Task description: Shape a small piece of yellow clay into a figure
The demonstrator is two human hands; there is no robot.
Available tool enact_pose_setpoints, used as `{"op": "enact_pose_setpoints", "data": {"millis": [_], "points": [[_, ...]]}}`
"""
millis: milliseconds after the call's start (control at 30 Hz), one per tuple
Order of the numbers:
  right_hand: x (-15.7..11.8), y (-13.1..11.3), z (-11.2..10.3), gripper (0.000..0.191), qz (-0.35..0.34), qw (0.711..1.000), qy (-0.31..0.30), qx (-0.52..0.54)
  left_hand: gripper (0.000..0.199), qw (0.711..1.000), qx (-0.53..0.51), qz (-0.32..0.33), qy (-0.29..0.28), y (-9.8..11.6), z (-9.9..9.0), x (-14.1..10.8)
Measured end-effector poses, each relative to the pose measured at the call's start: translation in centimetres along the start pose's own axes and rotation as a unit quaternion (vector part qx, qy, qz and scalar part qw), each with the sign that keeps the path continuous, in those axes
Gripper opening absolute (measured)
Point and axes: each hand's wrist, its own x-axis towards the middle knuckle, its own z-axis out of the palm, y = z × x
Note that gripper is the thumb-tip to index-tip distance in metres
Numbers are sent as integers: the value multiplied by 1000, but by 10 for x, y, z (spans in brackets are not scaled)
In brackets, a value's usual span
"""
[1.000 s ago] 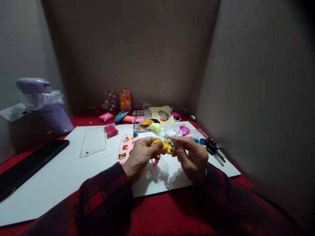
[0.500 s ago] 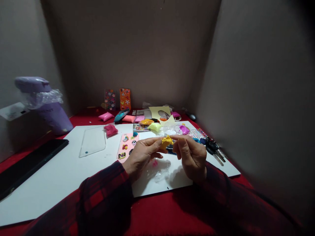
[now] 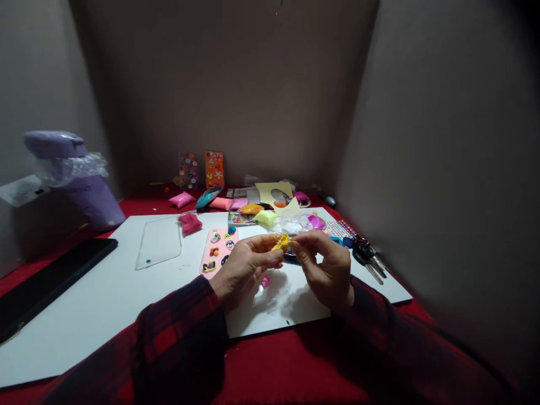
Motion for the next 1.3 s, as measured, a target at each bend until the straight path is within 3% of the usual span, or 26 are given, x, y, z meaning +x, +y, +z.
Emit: {"op": "enact_pose_setpoints", "data": {"millis": [367, 667, 1033, 1300], "points": [[0, -2, 2, 14, 63, 993, -21, 94, 22, 1000, 2, -13, -3, -1, -2, 0], [2, -5, -1, 35, 68, 996, -37, 40, 24, 1000, -5, -12, -9, 0, -1, 0], [3, 1, 1, 10, 7, 999, -39, -20, 19, 1000, 1, -4, -27, 1, -1, -2], [6, -1, 1, 6, -36, 998, -45, -12, 25, 999, 1, -13, -43, 4, 1, -3]]}}
